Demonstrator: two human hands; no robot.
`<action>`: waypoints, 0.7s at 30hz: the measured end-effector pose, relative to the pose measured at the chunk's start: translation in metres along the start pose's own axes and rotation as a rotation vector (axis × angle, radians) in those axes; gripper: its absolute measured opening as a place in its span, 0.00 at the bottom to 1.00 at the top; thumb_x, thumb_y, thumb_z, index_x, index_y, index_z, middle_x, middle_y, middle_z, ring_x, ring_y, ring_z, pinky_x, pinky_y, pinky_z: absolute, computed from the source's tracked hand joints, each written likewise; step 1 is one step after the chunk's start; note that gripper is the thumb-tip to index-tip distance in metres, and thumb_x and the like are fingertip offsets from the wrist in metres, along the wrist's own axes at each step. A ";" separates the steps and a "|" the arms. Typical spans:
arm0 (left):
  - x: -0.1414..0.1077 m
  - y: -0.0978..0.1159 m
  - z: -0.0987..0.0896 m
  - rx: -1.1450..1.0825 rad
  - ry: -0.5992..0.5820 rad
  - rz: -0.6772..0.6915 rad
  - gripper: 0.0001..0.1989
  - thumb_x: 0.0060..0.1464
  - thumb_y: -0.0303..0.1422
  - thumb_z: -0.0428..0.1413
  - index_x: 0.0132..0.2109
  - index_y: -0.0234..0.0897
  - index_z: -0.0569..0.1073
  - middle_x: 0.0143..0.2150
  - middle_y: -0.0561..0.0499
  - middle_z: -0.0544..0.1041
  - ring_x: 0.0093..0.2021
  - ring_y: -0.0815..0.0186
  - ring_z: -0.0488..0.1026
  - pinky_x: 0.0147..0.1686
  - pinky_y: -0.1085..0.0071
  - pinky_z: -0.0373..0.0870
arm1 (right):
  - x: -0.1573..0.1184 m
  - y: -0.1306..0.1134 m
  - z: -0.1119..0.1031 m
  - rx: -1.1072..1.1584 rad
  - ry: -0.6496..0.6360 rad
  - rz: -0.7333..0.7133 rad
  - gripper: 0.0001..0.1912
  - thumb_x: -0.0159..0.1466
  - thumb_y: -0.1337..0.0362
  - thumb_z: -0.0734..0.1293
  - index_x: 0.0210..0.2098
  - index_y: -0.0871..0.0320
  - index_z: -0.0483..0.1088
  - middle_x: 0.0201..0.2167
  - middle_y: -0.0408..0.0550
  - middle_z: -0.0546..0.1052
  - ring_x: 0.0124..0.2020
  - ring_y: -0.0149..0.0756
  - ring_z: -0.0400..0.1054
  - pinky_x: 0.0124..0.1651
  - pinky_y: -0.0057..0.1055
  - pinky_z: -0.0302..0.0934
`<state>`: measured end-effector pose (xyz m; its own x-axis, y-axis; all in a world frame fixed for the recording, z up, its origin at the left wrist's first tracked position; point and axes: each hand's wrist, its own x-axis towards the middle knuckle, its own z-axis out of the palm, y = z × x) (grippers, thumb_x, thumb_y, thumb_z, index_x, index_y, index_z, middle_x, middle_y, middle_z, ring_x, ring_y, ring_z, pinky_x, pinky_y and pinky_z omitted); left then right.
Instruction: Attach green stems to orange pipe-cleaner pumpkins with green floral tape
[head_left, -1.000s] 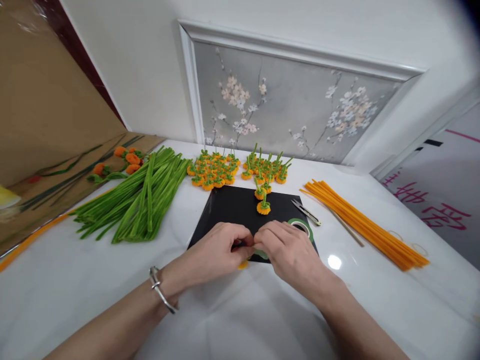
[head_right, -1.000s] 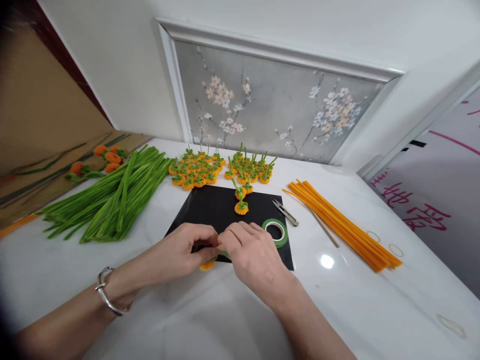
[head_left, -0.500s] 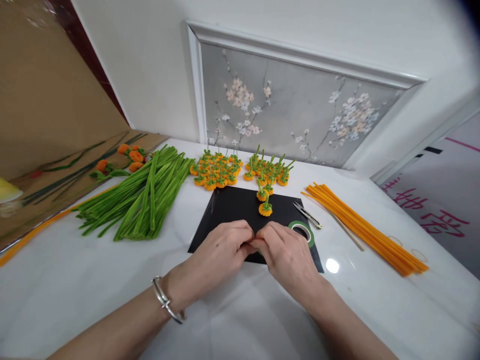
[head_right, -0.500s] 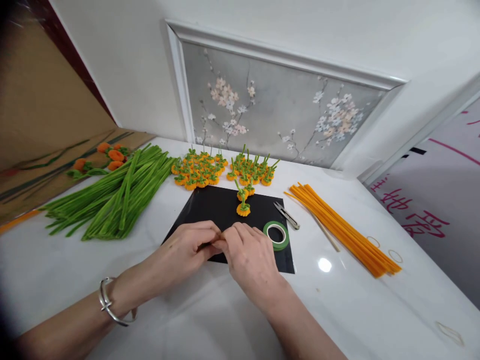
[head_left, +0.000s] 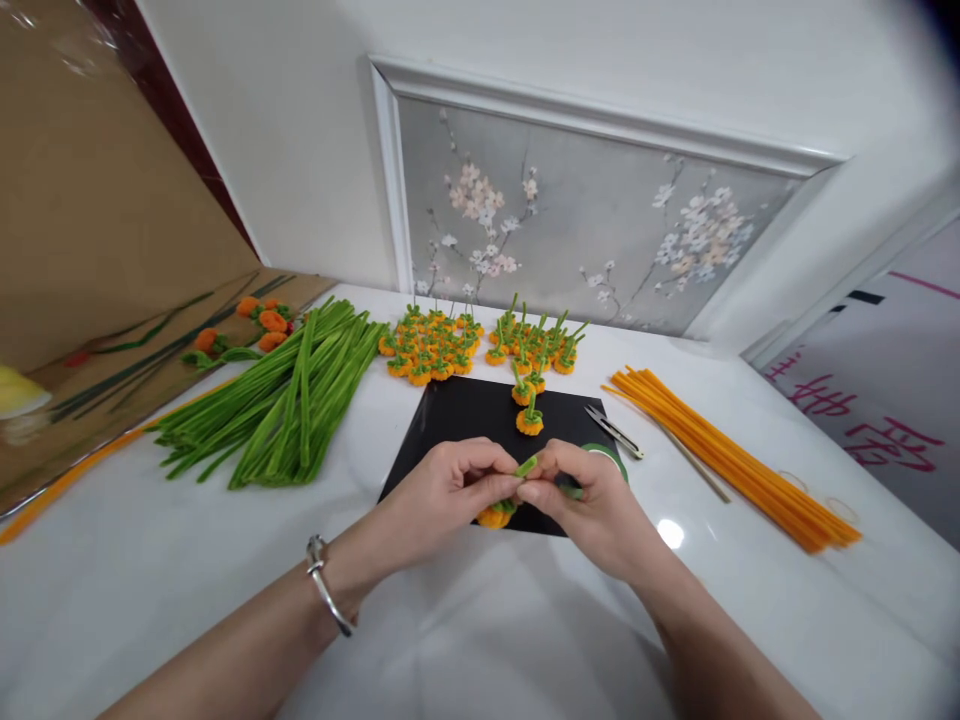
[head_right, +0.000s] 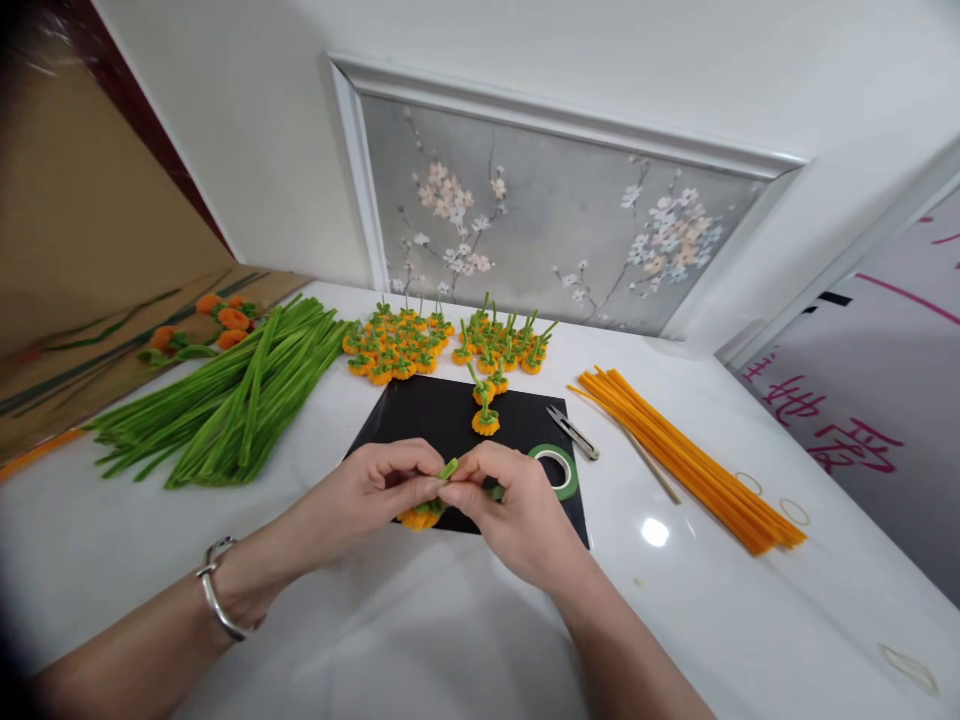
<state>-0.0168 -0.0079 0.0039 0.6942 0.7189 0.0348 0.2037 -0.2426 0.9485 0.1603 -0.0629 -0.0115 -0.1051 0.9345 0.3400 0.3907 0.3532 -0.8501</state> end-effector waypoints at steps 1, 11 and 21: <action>0.000 0.001 0.000 -0.037 -0.018 -0.024 0.11 0.57 0.36 0.54 0.32 0.33 0.74 0.28 0.53 0.69 0.29 0.71 0.64 0.28 0.75 0.60 | 0.000 -0.001 -0.001 0.050 -0.011 0.027 0.08 0.62 0.64 0.67 0.26 0.58 0.68 0.25 0.41 0.73 0.28 0.30 0.67 0.32 0.27 0.60; 0.001 -0.001 0.004 -0.655 -0.131 -0.131 0.17 0.51 0.30 0.63 0.42 0.40 0.62 0.28 0.55 0.77 0.30 0.69 0.76 0.32 0.74 0.70 | 0.000 -0.002 -0.004 0.393 -0.130 0.158 0.13 0.60 0.56 0.69 0.39 0.59 0.73 0.25 0.43 0.72 0.28 0.32 0.69 0.35 0.32 0.66; -0.003 0.003 0.001 -0.651 -0.208 -0.162 0.15 0.59 0.45 0.52 0.46 0.39 0.63 0.38 0.49 0.75 0.39 0.64 0.76 0.38 0.65 0.73 | 0.000 -0.005 -0.007 0.051 0.066 -0.040 0.10 0.62 0.63 0.66 0.27 0.58 0.75 0.23 0.43 0.69 0.26 0.30 0.63 0.31 0.28 0.58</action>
<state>-0.0170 -0.0114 0.0062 0.8208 0.5580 -0.1224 -0.0941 0.3433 0.9345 0.1648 -0.0652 -0.0048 -0.0581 0.9154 0.3982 0.3400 0.3932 -0.8543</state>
